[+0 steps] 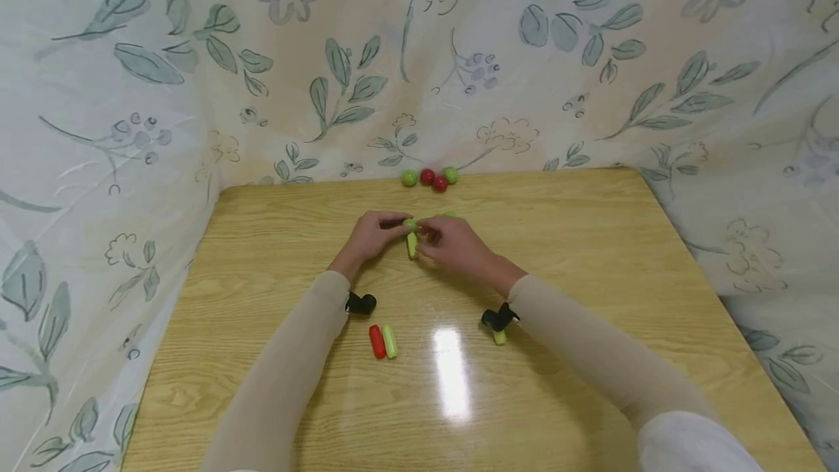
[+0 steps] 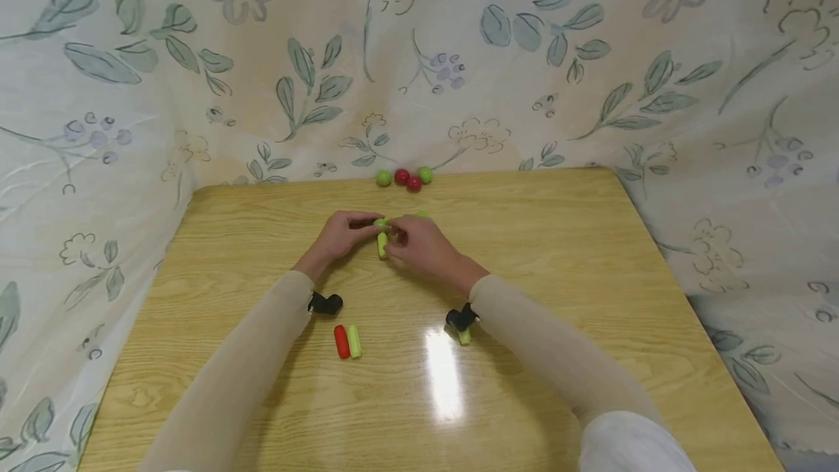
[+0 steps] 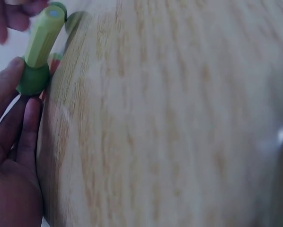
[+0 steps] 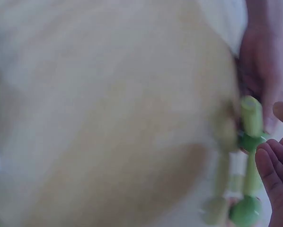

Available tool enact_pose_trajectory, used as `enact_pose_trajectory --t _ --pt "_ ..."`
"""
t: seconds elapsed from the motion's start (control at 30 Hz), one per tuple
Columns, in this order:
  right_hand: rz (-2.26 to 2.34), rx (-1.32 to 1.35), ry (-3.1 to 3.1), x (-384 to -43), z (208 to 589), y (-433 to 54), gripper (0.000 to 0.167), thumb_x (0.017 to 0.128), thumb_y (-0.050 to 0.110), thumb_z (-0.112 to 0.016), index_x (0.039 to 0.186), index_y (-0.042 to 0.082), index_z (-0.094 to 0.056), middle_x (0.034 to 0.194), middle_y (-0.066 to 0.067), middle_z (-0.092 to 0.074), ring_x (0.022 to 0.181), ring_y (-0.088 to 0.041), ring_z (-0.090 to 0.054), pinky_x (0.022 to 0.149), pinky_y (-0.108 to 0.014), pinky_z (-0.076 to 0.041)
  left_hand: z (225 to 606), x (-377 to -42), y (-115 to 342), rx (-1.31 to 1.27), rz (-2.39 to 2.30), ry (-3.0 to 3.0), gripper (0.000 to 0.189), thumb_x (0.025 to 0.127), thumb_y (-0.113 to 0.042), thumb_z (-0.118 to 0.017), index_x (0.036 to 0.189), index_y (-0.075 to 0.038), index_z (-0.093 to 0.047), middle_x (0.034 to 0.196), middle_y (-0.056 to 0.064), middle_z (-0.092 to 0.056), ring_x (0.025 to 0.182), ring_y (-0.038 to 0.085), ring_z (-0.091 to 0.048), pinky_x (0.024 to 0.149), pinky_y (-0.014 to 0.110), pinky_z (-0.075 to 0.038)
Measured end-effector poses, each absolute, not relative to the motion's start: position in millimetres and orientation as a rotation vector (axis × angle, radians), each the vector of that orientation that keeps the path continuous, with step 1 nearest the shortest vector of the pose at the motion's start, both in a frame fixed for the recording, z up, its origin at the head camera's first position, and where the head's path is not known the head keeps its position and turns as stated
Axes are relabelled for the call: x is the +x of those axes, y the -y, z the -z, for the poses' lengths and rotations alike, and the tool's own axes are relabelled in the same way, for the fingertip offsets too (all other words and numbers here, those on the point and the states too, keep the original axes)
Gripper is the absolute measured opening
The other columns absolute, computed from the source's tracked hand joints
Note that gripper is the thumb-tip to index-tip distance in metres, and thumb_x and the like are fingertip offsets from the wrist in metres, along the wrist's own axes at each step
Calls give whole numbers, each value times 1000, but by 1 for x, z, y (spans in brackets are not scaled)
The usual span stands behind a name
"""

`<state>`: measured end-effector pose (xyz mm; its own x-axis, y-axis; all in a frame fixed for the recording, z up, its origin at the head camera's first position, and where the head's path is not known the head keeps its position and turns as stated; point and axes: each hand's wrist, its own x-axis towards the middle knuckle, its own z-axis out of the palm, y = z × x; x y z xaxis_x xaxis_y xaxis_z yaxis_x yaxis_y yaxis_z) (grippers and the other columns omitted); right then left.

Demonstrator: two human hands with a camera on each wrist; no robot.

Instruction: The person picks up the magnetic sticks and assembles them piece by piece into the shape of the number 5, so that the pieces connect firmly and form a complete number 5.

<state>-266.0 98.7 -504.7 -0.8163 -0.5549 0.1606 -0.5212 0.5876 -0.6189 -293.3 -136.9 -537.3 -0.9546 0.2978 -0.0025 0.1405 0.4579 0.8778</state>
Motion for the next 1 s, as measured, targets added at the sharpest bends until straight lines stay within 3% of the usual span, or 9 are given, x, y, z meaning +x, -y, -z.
enact_pose_trajectory --t 0.33,0.67,1.0 --pt "1096 -838 -2848 -306 468 -138 40 100 14 -80 136 -2 -72 119 -20 -73 100 -28 -70 91 -47 -59 534 -292 137 365 -1482 -2543 34 104 -27 -78 134 -12 -78 137 7 -73 131 26 -64 113 42 -48" --pt "985 -763 -2917 -363 457 -172 37 102 11 -77 137 0 -72 131 -19 -71 110 -31 -67 97 -45 -56 536 -295 137 376 -1484 -2528 34 105 -27 -77 136 -14 -77 140 6 -72 135 25 -62 115 43 -47" --pt "930 -662 -2884 -394 468 -170 37 104 6 -73 140 3 -71 138 -15 -69 112 -31 -65 100 -47 -55 540 -301 136 368 -1501 -2523 34 105 -27 -77 136 -14 -78 138 5 -73 134 24 -63 114 42 -47"
